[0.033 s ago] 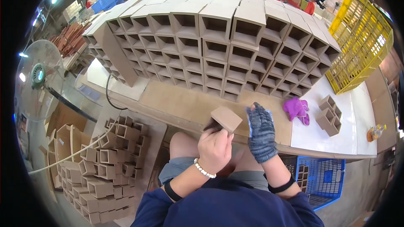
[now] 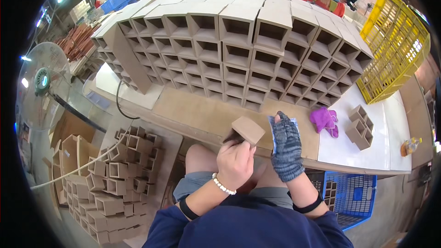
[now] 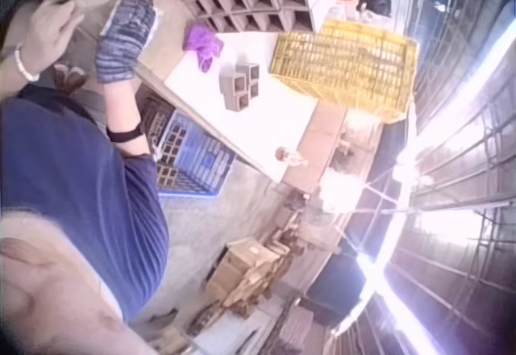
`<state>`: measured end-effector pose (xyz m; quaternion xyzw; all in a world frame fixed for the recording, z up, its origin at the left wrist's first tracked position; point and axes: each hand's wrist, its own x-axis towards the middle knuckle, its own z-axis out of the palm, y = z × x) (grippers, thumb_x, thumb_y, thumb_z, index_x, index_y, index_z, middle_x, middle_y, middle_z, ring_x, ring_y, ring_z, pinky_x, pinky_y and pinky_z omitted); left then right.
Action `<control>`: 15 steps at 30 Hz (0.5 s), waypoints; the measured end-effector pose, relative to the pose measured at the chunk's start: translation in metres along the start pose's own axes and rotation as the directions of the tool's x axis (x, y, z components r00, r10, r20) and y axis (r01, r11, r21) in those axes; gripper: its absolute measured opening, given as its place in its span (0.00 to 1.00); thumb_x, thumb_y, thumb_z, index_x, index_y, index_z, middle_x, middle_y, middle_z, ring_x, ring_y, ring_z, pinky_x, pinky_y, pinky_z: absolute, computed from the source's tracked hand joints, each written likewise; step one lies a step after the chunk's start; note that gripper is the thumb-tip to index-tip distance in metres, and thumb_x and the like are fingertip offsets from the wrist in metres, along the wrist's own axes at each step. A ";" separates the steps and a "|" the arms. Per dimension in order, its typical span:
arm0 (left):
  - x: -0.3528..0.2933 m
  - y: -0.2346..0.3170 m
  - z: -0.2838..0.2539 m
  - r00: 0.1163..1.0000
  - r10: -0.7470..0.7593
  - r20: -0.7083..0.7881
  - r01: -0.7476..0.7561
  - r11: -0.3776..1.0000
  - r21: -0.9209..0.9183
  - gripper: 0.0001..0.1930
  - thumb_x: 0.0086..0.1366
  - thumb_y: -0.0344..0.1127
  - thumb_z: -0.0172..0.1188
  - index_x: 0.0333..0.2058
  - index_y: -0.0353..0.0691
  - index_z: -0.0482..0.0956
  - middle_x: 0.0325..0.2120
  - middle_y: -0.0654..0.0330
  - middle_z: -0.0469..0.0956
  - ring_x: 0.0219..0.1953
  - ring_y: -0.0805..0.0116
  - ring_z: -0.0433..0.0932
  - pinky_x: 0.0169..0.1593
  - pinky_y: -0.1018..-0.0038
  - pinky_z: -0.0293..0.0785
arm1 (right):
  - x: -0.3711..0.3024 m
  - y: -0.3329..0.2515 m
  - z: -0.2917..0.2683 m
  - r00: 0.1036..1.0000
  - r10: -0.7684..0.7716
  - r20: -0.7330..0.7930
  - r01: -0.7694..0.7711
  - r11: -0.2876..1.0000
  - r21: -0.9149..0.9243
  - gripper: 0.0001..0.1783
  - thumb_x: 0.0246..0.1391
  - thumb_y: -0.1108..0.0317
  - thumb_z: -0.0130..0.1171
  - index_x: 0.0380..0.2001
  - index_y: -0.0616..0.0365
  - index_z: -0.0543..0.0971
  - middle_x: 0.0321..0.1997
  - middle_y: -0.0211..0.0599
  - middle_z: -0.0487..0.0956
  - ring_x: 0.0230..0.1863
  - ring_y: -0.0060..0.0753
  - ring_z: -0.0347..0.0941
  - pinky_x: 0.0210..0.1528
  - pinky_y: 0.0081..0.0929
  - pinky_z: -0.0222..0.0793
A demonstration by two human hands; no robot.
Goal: Sanding small wooden cube-like components by hand with sandpaper.
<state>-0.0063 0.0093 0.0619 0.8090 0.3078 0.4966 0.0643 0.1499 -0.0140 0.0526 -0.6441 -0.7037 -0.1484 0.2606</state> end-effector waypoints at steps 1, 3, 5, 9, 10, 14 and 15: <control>-0.002 -0.001 0.002 1.000 0.006 -0.004 -0.006 1.000 -0.004 0.10 0.47 0.24 0.57 0.31 0.32 0.71 0.18 0.56 0.73 0.21 0.60 0.72 0.34 0.67 0.70 | 0.004 -0.014 -0.012 0.999 -0.022 -0.040 0.026 0.994 0.110 0.25 0.47 0.74 0.47 0.52 0.61 0.65 0.47 0.51 0.70 0.49 0.50 0.66 0.55 0.43 0.57; -0.002 -0.001 -0.002 1.000 -0.009 0.023 0.010 1.000 -0.027 0.09 0.48 0.23 0.56 0.31 0.33 0.71 0.19 0.57 0.73 0.22 0.60 0.73 0.37 0.66 0.70 | 0.013 -0.036 -0.029 0.990 -0.140 -0.027 0.143 0.961 0.236 0.25 0.51 0.78 0.43 0.55 0.62 0.62 0.49 0.53 0.68 0.50 0.50 0.65 0.55 0.43 0.58; 0.001 -0.002 -0.003 0.999 0.018 0.032 -0.016 0.998 -0.055 0.09 0.47 0.23 0.56 0.31 0.33 0.71 0.19 0.57 0.73 0.23 0.60 0.73 0.38 0.65 0.70 | 0.010 -0.031 -0.016 0.991 -0.123 -0.056 0.133 0.951 0.278 0.25 0.50 0.78 0.43 0.55 0.61 0.62 0.49 0.54 0.68 0.51 0.50 0.65 0.55 0.43 0.58; 0.007 -0.002 -0.011 0.989 0.115 0.090 -0.112 0.993 -0.036 0.09 0.48 0.25 0.54 0.31 0.35 0.73 0.25 0.58 0.76 0.30 0.64 0.74 0.46 0.64 0.66 | -0.007 0.019 0.020 0.998 0.037 0.048 -0.040 0.996 0.083 0.26 0.46 0.78 0.46 0.53 0.59 0.65 0.50 0.51 0.68 0.53 0.49 0.63 0.58 0.43 0.54; 0.008 -0.003 -0.014 0.977 0.183 0.111 -0.183 0.983 -0.006 0.08 0.48 0.27 0.53 0.31 0.36 0.74 0.27 0.59 0.76 0.32 0.66 0.75 0.47 0.65 0.65 | -0.011 0.033 0.024 0.977 0.120 0.176 -0.111 0.992 -0.062 0.26 0.45 0.75 0.48 0.52 0.60 0.66 0.50 0.50 0.69 0.54 0.48 0.63 0.58 0.45 0.52; -0.001 -0.005 -0.017 0.980 0.164 0.111 -0.177 0.976 0.123 0.10 0.48 0.29 0.51 0.30 0.44 0.77 0.30 0.66 0.77 0.38 0.72 0.72 0.55 0.65 0.51 | -0.013 0.047 0.003 0.983 0.161 0.085 -0.164 0.986 0.027 0.29 0.41 0.78 0.48 0.52 0.59 0.66 0.53 0.48 0.68 0.55 0.46 0.63 0.59 0.42 0.53; -0.003 -0.008 -0.017 0.979 0.161 0.128 -0.181 0.969 0.168 0.10 0.48 0.30 0.52 0.30 0.47 0.78 0.30 0.69 0.77 0.39 0.74 0.72 0.56 0.64 0.46 | -0.012 0.046 -0.010 0.983 0.169 0.079 -0.183 0.953 0.242 0.30 0.39 0.80 0.47 0.51 0.58 0.67 0.53 0.48 0.67 0.55 0.46 0.63 0.59 0.40 0.55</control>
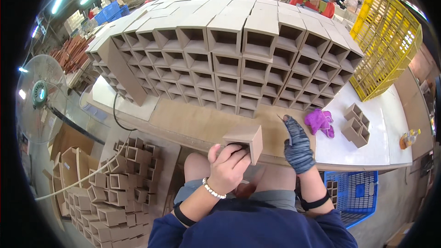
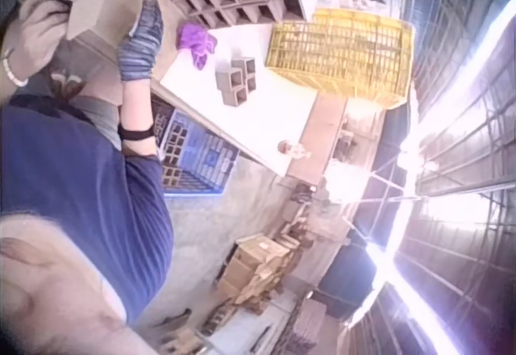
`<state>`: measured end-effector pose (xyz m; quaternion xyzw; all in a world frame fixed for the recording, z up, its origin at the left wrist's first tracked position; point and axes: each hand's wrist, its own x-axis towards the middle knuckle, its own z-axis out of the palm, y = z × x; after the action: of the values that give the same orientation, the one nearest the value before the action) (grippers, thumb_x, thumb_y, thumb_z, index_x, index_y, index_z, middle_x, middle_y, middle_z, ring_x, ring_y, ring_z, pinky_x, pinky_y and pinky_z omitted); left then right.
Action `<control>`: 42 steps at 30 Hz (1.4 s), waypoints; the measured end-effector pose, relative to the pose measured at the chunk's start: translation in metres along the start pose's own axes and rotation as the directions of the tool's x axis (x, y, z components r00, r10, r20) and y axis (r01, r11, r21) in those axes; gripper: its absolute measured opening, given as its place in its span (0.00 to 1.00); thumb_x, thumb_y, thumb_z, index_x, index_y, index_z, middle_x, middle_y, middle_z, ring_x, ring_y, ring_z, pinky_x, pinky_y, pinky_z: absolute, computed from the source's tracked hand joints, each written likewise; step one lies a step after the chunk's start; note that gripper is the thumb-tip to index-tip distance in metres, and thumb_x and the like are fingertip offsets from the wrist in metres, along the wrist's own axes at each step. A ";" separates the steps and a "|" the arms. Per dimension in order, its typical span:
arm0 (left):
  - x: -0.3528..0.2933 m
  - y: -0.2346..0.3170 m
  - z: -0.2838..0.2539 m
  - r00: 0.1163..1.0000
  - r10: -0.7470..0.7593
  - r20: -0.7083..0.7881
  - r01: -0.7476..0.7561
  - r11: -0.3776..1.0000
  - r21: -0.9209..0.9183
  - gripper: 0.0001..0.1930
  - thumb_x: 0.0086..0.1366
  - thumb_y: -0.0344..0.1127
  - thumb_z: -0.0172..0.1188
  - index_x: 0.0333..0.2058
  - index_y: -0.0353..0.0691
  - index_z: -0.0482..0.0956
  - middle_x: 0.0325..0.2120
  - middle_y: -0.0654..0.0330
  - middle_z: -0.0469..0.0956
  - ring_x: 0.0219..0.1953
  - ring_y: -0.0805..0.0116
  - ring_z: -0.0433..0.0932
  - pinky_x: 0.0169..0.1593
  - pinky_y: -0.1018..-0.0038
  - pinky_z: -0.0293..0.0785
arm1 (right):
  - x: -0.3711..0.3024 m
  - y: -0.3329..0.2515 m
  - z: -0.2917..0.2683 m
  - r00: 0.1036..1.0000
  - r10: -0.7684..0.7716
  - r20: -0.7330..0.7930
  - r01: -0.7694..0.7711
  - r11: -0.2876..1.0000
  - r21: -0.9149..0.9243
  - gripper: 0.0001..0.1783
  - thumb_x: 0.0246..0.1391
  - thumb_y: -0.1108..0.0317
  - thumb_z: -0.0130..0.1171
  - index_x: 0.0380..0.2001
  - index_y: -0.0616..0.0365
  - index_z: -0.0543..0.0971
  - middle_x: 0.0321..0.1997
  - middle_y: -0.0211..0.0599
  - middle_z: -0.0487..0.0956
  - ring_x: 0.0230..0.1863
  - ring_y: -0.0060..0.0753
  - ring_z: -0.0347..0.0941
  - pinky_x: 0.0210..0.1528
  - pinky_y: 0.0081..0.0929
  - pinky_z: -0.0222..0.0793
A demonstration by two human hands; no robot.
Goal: Sanding small wooden cube-like components by hand with sandpaper.
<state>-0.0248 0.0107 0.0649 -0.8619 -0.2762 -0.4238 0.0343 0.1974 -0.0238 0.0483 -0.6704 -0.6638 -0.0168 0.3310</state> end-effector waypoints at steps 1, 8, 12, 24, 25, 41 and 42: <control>0.002 -0.002 0.001 1.000 0.009 -0.004 -0.009 1.000 -0.003 0.10 0.48 0.30 0.52 0.30 0.47 0.78 0.30 0.69 0.77 0.39 0.74 0.72 0.56 0.64 0.46 | 0.001 -0.006 -0.015 1.000 0.006 -0.007 -0.004 0.977 0.213 0.31 0.37 0.83 0.46 0.51 0.58 0.67 0.54 0.48 0.67 0.55 0.46 0.63 0.58 0.38 0.56; 0.004 -0.018 0.026 0.966 0.112 0.235 -0.122 0.992 0.030 0.07 0.47 0.30 0.53 0.27 0.46 0.76 0.27 0.70 0.74 0.37 0.73 0.71 0.54 0.60 0.51 | -0.018 -0.043 -0.064 0.787 -0.510 0.347 0.369 0.840 0.397 0.22 0.37 0.74 0.53 0.42 0.50 0.72 0.55 0.49 0.65 0.49 0.46 0.69 0.51 0.36 0.65; 0.007 -0.015 0.047 0.927 0.199 0.318 -0.181 0.980 -0.086 0.07 0.46 0.30 0.53 0.27 0.44 0.75 0.27 0.68 0.75 0.37 0.71 0.70 0.50 0.59 0.59 | -0.028 -0.048 -0.036 0.797 -0.326 0.509 0.336 0.939 0.075 0.17 0.44 0.64 0.51 0.40 0.48 0.74 0.55 0.49 0.66 0.42 0.45 0.72 0.45 0.37 0.67; -0.014 -0.012 0.047 0.987 -0.143 0.079 0.156 0.971 -0.183 0.23 0.46 0.25 0.59 0.44 0.35 0.68 0.46 0.49 0.67 0.46 0.48 0.67 0.49 0.62 0.65 | -0.011 -0.048 -0.007 0.845 0.115 0.522 -0.175 0.982 0.067 0.17 0.50 0.63 0.46 0.43 0.58 0.72 0.49 0.49 0.70 0.44 0.47 0.70 0.47 0.38 0.65; -0.018 -0.014 0.045 0.980 -0.186 0.070 0.196 0.963 -0.184 0.25 0.47 0.26 0.60 0.46 0.35 0.66 0.48 0.47 0.65 0.47 0.47 0.66 0.50 0.62 0.64 | -0.011 -0.042 -0.005 0.854 -0.052 0.518 0.014 0.997 0.077 0.16 0.51 0.65 0.46 0.42 0.59 0.73 0.47 0.49 0.72 0.44 0.48 0.70 0.47 0.37 0.66; -0.065 -0.051 0.002 0.888 -0.458 0.034 0.460 0.886 -0.062 0.21 0.54 0.32 0.56 0.47 0.32 0.66 0.49 0.46 0.63 0.51 0.48 0.63 0.54 0.61 0.59 | -0.071 0.145 -0.189 0.937 0.181 -0.299 -0.296 0.866 -0.403 0.25 0.30 0.84 0.51 0.39 0.57 0.75 0.42 0.44 0.75 0.45 0.47 0.70 0.52 0.34 0.65; -0.061 -0.051 0.001 0.892 -0.449 0.043 0.451 0.890 -0.070 0.21 0.54 0.32 0.56 0.47 0.32 0.66 0.48 0.46 0.64 0.50 0.48 0.63 0.53 0.61 0.59 | -0.066 0.164 -0.198 0.925 0.229 -0.302 -0.348 0.829 -0.437 0.24 0.31 0.84 0.52 0.39 0.57 0.75 0.43 0.45 0.74 0.45 0.47 0.70 0.52 0.34 0.65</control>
<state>-0.0792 0.0274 0.0096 -0.7806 -0.4521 -0.4194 -0.1020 0.4199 -0.1575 0.1035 -0.8177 -0.4844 -0.2108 0.2287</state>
